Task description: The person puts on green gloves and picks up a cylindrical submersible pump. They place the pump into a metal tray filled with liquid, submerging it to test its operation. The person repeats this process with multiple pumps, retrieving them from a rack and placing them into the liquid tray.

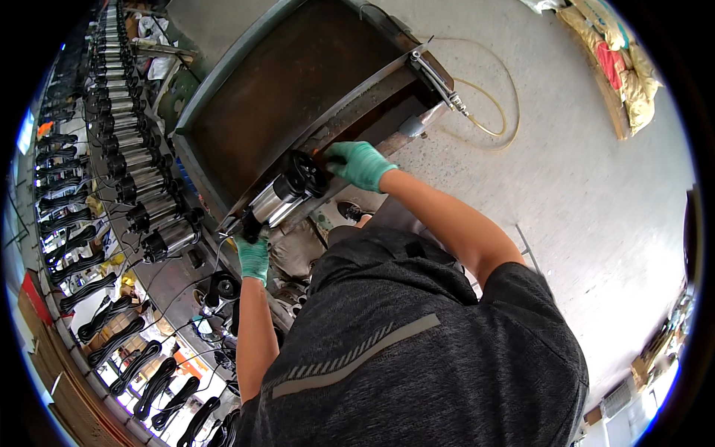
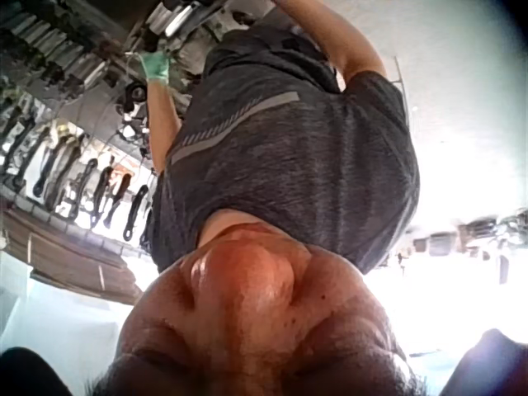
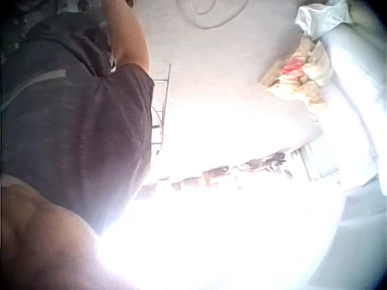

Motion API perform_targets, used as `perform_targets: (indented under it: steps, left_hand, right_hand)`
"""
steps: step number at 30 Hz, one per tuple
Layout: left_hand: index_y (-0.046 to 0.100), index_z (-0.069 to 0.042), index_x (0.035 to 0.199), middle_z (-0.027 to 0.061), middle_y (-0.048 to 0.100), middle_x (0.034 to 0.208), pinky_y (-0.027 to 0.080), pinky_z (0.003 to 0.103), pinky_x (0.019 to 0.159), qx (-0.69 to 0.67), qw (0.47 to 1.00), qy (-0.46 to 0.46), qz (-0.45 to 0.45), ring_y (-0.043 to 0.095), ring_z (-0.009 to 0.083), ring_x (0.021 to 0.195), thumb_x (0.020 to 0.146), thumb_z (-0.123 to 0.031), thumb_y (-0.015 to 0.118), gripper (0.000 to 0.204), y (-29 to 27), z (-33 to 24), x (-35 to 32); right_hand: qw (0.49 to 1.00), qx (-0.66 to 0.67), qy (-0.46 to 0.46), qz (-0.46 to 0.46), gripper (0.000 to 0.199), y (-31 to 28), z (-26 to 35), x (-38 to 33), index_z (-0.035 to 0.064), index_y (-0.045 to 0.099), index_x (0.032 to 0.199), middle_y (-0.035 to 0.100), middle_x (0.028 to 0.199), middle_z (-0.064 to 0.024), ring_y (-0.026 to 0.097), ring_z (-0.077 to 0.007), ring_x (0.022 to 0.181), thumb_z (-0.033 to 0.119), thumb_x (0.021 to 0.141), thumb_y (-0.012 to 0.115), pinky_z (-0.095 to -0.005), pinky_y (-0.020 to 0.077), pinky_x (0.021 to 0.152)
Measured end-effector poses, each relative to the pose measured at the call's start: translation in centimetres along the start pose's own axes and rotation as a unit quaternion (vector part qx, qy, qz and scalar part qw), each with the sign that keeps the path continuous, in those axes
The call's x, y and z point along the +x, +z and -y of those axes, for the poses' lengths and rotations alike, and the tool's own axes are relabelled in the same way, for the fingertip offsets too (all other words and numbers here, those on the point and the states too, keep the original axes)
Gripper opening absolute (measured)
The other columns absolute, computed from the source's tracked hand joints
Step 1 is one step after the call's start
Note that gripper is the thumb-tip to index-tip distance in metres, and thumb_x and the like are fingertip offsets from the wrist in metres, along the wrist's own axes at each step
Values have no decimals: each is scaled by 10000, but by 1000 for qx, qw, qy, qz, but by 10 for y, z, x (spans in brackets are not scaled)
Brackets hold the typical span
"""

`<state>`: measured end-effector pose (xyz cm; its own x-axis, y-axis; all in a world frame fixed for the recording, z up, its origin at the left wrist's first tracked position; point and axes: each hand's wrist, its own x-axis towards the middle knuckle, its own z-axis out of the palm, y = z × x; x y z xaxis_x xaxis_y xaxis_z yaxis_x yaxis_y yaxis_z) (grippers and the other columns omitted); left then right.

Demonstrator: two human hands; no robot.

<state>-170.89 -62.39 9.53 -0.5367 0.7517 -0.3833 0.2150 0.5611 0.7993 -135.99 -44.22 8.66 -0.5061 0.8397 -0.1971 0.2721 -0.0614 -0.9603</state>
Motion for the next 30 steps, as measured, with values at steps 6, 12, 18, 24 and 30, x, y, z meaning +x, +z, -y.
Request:
perform_targets:
  steps: [6, 12, 18, 24, 30]
  left_hand:
    - [399, -39, 1359, 87, 603, 1298, 439, 311, 1046, 9, 1000, 18, -3, 588, 189, 1165, 857, -31, 783, 632, 0, 2, -2]
    - [405, -29, 1340, 89, 603, 1283, 451, 314, 1041, 43, 999, 23, 3, 593, 184, 1161, 856, -19, 778, 611, 0, -2, -5]
    - [373, -21, 1348, 117, 594, 1294, 460, 331, 1034, 9, 999, 50, 10, 591, 197, 1158, 843, -50, 801, 663, 4, -6, -11]
    - [327, 15, 1389, 184, 538, 1361, 435, 364, 1064, 35, 999, -16, -11, 557, 286, 1193, 828, -163, 836, 778, 12, -46, -27]
    - [352, 37, 1446, 250, 515, 1409, 433, 397, 1087, 115, 993, 36, 15, 531, 368, 1282, 832, -261, 823, 830, 1, -14, -18]
  right_hand:
    - [999, 5, -10, 43, 337, 36, -9, 22, 63, 690, 1202, 710, 1099, -209, 674, -387, 1012, 173, 883, 682, -420, 530, 905]
    - [993, 107, 53, 12, 318, 21, -7, 9, 68, 687, 1217, 721, 1116, -176, 689, -325, 1017, 150, 912, 651, -388, 531, 908]
    - [993, 42, 110, 0, 301, 6, -6, 1, 53, 683, 1210, 715, 1123, -190, 680, -344, 1037, 173, 939, 629, -402, 515, 928]
    - [994, -104, 35, 20, 510, 17, 62, 4, 47, 597, 1328, 613, 1283, -248, 569, -419, 1214, 434, 997, 552, -463, 453, 1028]
    - [980, -156, 92, 76, 611, 42, 102, 25, 23, 536, 1416, 615, 1346, -230, 613, -354, 1214, 417, 959, 635, -395, 466, 1029]
